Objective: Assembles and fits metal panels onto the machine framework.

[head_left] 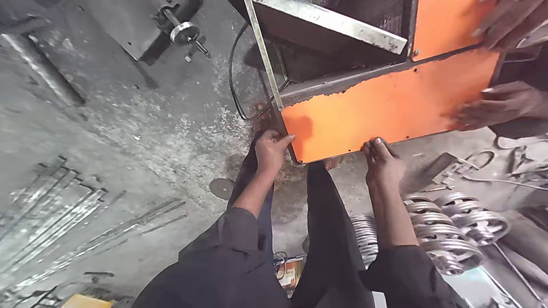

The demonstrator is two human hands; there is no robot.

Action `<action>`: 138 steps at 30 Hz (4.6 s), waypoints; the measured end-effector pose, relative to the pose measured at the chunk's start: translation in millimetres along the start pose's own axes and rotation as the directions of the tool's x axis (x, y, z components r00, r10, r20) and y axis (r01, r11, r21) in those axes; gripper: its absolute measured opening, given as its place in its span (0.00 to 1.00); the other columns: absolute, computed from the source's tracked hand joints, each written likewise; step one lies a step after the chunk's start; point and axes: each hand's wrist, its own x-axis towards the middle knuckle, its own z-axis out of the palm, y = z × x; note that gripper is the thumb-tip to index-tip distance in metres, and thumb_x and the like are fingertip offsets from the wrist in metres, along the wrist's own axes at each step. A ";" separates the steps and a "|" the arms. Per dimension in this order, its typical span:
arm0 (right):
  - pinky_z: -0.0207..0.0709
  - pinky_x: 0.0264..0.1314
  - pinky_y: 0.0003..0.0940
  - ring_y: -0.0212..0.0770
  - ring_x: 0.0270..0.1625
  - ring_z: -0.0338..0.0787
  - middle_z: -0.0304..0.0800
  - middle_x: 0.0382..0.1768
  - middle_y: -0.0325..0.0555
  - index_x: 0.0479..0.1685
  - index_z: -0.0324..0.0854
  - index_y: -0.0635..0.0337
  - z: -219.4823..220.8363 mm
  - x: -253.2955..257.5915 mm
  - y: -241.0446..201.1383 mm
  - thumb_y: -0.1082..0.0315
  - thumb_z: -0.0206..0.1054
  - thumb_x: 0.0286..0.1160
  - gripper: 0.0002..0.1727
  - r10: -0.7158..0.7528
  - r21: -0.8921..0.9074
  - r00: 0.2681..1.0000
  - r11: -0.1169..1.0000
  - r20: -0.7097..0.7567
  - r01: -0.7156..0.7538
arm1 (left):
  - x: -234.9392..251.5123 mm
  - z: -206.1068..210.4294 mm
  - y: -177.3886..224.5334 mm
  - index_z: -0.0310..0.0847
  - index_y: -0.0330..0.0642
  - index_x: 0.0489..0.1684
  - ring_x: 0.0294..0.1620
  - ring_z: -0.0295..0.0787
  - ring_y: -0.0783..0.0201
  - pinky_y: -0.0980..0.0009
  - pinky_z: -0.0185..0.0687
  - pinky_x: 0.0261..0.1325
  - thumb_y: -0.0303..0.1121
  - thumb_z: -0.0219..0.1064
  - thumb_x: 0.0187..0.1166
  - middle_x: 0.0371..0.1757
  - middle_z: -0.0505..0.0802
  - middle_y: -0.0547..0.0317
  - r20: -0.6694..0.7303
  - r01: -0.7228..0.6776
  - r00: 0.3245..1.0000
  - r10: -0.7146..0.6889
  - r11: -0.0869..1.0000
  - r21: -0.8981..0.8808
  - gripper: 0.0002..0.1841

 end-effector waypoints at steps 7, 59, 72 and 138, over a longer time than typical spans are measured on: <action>0.89 0.44 0.41 0.41 0.40 0.90 0.87 0.45 0.49 0.61 0.79 0.64 -27.2 29.3 -21.7 0.69 0.62 0.82 0.14 -0.211 -0.265 0.972 0.936 0.098 0.230 | 3.3 8.4 -7.5 0.86 0.38 0.42 0.28 0.81 0.62 0.56 0.82 0.41 0.47 0.82 0.69 0.31 0.88 0.56 -0.065 -0.043 0.997 0.039 0.997 -0.060 0.21; 0.87 0.44 0.39 0.37 0.34 0.88 0.89 0.39 0.48 0.61 0.81 0.65 -193.9 149.9 -86.1 0.52 0.74 0.78 0.25 0.283 -0.789 0.848 0.571 0.447 0.225 | -41.7 -21.4 -81.9 0.86 0.38 0.45 0.10 0.60 0.75 0.79 0.59 0.14 0.31 0.76 0.76 0.20 0.80 0.65 0.130 0.302 0.953 -0.274 0.895 -0.330 0.09; 0.95 0.45 0.38 0.37 0.39 0.98 0.97 0.38 0.43 0.58 0.81 0.65 -310.3 -111.8 94.5 0.50 0.72 0.69 0.28 0.193 -0.365 0.950 0.926 0.244 -0.095 | -69.8 -35.8 24.0 0.80 0.52 0.29 0.11 0.60 0.76 0.80 0.61 0.18 0.42 0.59 0.89 0.12 0.66 0.75 0.345 0.206 0.922 0.175 0.532 -0.822 0.14; 0.92 0.41 0.38 0.41 0.30 0.94 0.94 0.30 0.50 0.45 0.85 0.71 -16.2 28.5 2.9 0.59 0.75 0.78 0.19 0.330 -0.584 0.869 0.809 0.369 -0.059 | -27.0 14.7 12.7 0.90 0.39 0.41 0.38 0.89 0.51 0.48 0.85 0.45 0.47 0.75 0.78 0.37 0.92 0.47 0.053 0.206 0.978 -0.203 0.976 -0.073 0.17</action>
